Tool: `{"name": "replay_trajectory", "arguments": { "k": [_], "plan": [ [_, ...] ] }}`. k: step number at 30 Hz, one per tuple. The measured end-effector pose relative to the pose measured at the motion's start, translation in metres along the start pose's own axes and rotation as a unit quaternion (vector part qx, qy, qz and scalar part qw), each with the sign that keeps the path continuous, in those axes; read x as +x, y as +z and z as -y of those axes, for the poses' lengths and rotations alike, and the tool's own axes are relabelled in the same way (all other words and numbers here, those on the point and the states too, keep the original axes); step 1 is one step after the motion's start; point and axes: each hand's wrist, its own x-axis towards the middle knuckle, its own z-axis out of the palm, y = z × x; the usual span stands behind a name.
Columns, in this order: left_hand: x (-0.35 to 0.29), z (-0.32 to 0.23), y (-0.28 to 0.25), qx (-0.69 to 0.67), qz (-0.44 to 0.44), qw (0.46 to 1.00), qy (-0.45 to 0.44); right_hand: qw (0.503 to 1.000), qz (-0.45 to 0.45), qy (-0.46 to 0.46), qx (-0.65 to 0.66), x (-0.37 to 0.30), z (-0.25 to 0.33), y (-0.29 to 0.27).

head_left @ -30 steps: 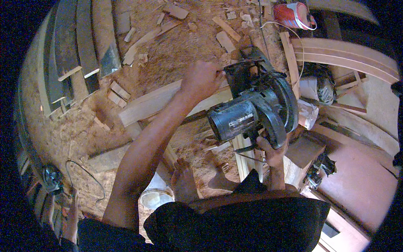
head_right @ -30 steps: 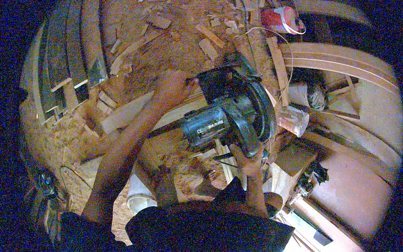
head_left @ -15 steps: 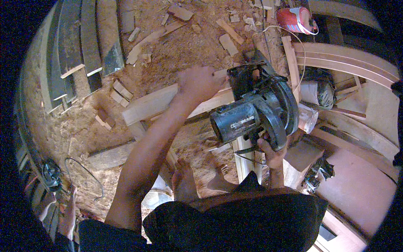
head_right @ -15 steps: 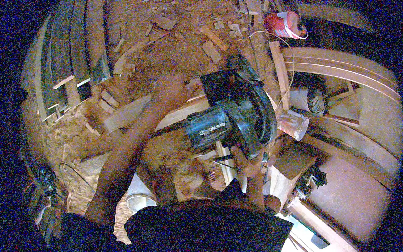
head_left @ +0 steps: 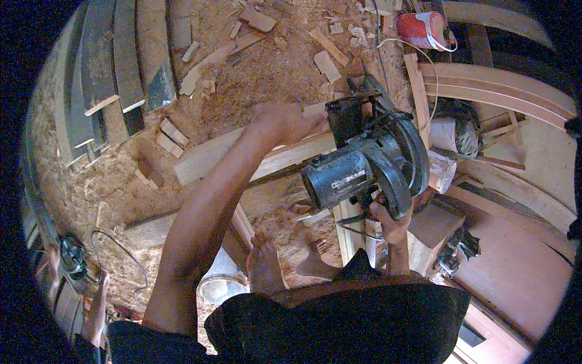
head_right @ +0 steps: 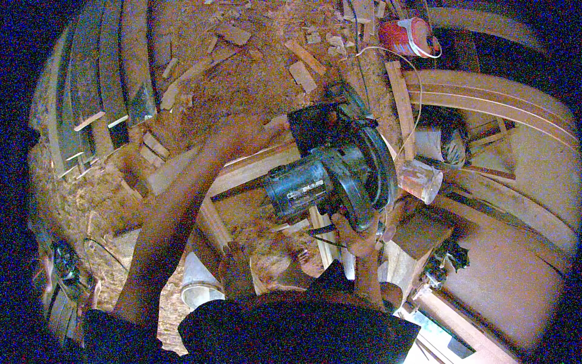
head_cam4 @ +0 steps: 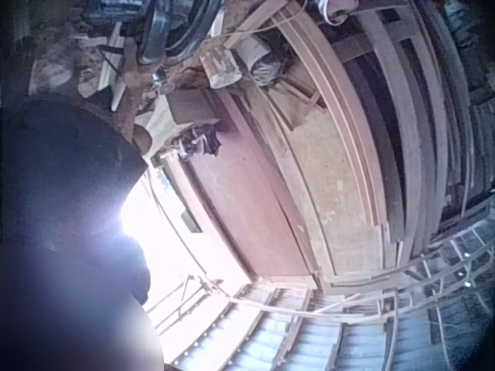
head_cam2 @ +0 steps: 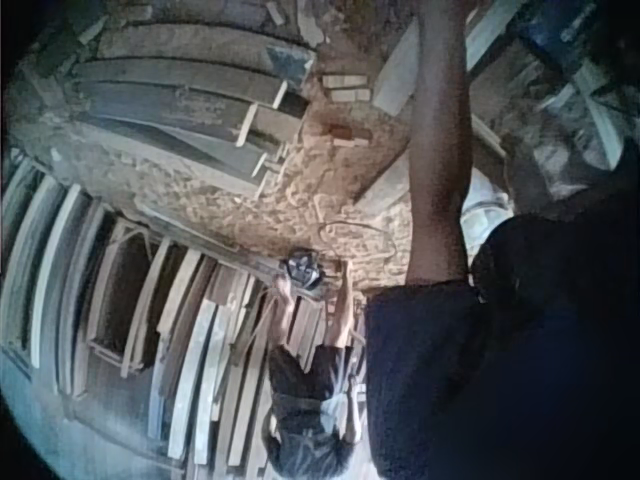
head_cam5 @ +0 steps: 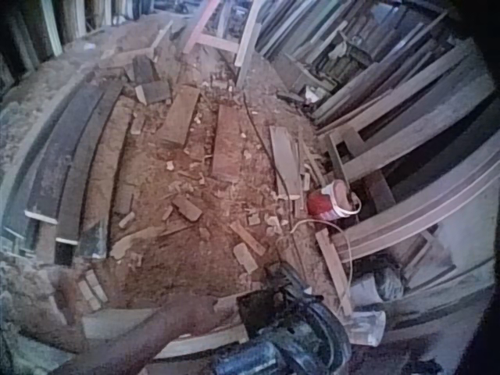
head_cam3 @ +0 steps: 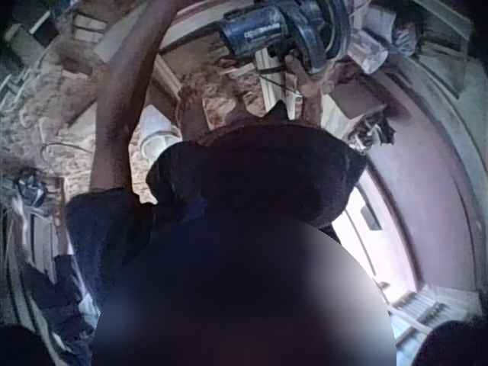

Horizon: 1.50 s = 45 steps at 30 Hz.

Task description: The person uses a circular saw to cut a wooden frame in a workshop. They position the frame, make several cuts, and adjust the wood between cuts.

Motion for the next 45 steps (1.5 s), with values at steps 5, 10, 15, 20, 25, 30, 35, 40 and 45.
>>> {"name": "replay_trajectory", "arguments": {
  "k": [5,10,15,20,25,30,35,40,45],
  "plan": [
    [-0.0032,-0.0033,-0.0004,0.022,-0.033,0.999,0.003,1.000,0.005,-0.019,-0.009,0.0008,0.0002,0.0006],
    [-0.0084,-0.0028,-0.0005,0.022,-0.054,0.998,0.009,1.000,-0.004,0.003,-0.010,0.0006,0.0004,0.0002],
    [-0.0090,-0.0008,0.0001,0.015,-0.055,0.998,0.028,1.000,-0.021,-0.004,-0.014,0.0001,0.0016,0.0029],
    [-0.0083,-0.0036,-0.0004,0.014,-0.064,0.998,0.022,0.999,-0.011,-0.029,-0.009,0.0020,0.0036,0.0038],
    [-0.0095,-0.0028,-0.0023,0.011,-0.052,0.998,0.014,0.998,-0.014,-0.028,-0.054,0.0032,0.0061,0.0031],
    [-0.0067,-0.0007,0.0009,0.001,-0.062,0.998,0.022,0.998,-0.015,-0.056,-0.028,0.0050,0.0052,0.0046],
    [-0.0040,-0.0005,0.0038,0.023,-0.083,0.996,0.026,1.000,-0.010,-0.010,-0.022,0.0042,0.0032,0.0017],
    [-0.0053,-0.0017,0.0040,0.024,-0.087,0.996,0.029,0.999,-0.005,-0.020,-0.026,0.0042,0.0016,0.0001],
    [-0.0057,-0.0032,0.0057,0.032,-0.090,0.995,0.017,0.999,0.000,-0.036,0.002,0.0049,0.0009,0.0010]
  ]
}}
